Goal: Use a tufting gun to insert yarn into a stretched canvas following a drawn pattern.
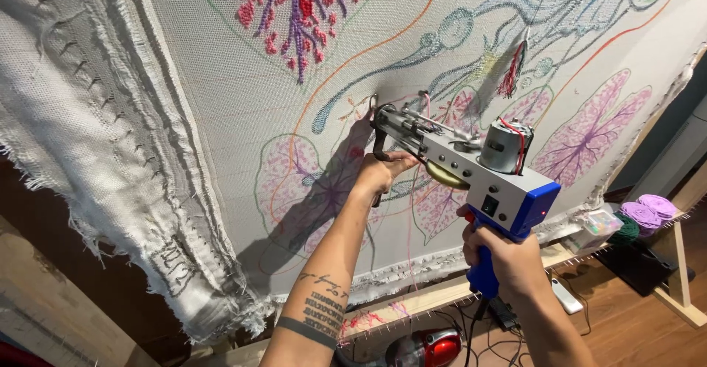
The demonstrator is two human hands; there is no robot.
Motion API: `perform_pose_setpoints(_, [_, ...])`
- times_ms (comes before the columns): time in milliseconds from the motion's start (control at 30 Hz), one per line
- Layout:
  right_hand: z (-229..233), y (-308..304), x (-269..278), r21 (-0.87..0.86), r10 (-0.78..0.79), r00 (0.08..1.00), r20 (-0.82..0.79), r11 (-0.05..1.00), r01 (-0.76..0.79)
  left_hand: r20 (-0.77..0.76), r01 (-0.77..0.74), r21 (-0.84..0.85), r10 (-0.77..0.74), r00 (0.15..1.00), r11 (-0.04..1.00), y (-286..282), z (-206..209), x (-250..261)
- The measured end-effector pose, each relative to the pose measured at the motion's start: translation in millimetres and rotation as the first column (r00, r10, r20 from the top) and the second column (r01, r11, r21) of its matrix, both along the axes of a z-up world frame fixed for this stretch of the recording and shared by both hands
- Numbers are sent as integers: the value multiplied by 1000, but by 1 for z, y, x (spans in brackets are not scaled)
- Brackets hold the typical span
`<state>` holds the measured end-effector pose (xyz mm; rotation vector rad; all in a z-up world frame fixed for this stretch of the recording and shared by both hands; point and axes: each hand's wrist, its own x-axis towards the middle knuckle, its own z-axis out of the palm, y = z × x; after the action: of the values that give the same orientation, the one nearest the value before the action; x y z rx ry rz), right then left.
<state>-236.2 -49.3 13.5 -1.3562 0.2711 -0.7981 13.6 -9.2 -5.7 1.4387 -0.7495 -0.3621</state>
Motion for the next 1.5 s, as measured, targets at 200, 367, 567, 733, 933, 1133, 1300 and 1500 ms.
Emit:
perform_pose_setpoints(200, [-2, -13, -28, -1, 102, 992, 68, 995, -102, -59, 97, 117, -90, 994, 988, 22, 30, -53])
perform_pose_setpoints(367, [0, -22, -68, -28, 93, 993, 71, 995, -91, -126, 313, 94, -300, 946, 945, 19, 21, -74])
perform_pose_setpoints(567, [-9, -37, -104, -61, 123, 984, 125, 991, -116, -159, 438, 37, -427, 890, 898, 15, 11, -98])
perform_pose_setpoints(733, [-6, -37, -118, -42, 132, 977, 169, 991, -126, -130, 414, 41, -406, 905, 910, 10, 16, -110])
perform_pose_setpoints(933, [-7, -42, -121, -56, 149, 965, 214, 989, -141, -108, 440, 18, -436, 894, 898, 14, 29, -116])
perform_pose_setpoints(1133, [-8, -43, -123, -37, 166, 960, 225, 986, -162, -152, 527, 30, -517, 842, 849, 15, 29, -113])
perform_pose_setpoints(1300, [-10, -45, -124, -54, 201, 953, 225, 980, -194, -174, 400, 103, -379, 909, 911, 13, 25, -118])
perform_pose_setpoints(1500, [-15, -44, -125, -51, 213, 881, 422, 976, -211, 35, 322, 112, -328, 944, 940, 15, 51, -123])
